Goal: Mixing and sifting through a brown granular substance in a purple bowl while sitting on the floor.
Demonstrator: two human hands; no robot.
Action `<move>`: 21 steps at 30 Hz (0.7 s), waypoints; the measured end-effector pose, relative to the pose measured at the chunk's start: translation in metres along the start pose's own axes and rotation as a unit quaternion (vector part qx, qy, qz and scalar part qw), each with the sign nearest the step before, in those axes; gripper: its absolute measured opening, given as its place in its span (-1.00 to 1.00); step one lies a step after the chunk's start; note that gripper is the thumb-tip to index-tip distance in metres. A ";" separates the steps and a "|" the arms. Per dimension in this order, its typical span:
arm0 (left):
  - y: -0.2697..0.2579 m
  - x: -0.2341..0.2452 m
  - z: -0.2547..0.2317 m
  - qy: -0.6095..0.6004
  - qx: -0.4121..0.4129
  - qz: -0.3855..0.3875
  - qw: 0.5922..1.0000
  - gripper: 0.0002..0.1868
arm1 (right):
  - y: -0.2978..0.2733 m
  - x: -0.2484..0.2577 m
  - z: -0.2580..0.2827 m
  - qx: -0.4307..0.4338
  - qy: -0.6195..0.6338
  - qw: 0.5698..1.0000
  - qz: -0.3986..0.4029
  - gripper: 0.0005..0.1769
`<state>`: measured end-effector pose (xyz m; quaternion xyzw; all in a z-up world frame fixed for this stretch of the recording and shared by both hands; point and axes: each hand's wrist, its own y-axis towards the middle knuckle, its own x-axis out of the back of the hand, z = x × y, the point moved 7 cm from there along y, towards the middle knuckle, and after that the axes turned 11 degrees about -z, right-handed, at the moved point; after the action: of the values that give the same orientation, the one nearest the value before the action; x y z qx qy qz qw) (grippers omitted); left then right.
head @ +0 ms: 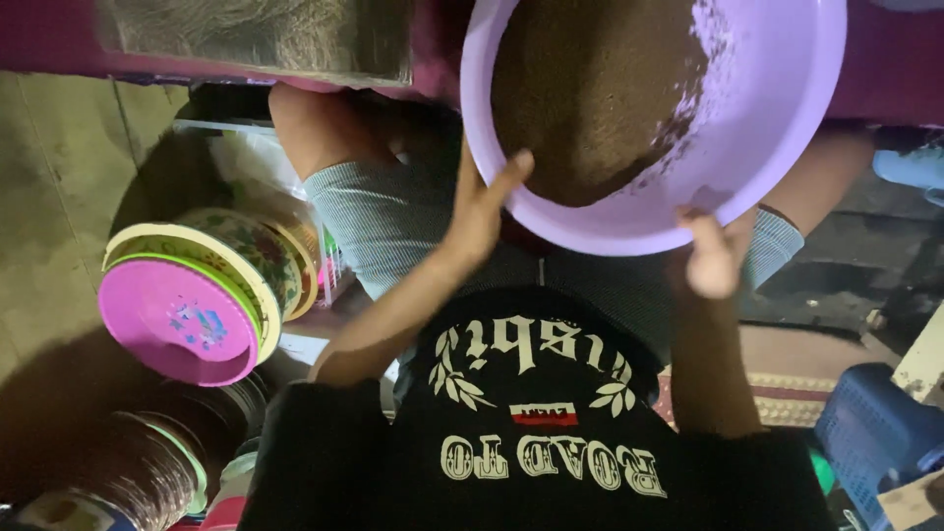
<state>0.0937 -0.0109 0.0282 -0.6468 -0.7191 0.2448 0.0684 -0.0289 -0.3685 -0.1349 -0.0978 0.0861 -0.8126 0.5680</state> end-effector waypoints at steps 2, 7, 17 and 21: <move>-0.018 -0.002 0.030 -0.037 0.049 0.015 0.998 0.08 | -0.030 -0.056 0.076 0.067 0.083 0.994 -0.010 -0.28; -0.029 0.014 0.108 -0.183 0.089 0.084 0.975 -0.53 | -0.083 -0.134 0.160 0.014 -0.048 0.999 0.004 0.01; -0.040 0.070 0.122 -0.103 0.142 0.178 0.968 -0.32 | -0.023 -0.100 0.279 0.342 -0.007 0.936 0.087 -0.17; -0.069 0.064 0.099 -0.098 0.158 0.260 0.947 -0.31 | -0.040 -0.084 0.327 0.292 -0.224 0.927 0.066 -0.35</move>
<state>-0.0195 0.0219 -0.0414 -0.7650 -0.4808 0.4272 0.0327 0.0472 -0.2859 0.1857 -0.1012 -0.2784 -0.7193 0.6283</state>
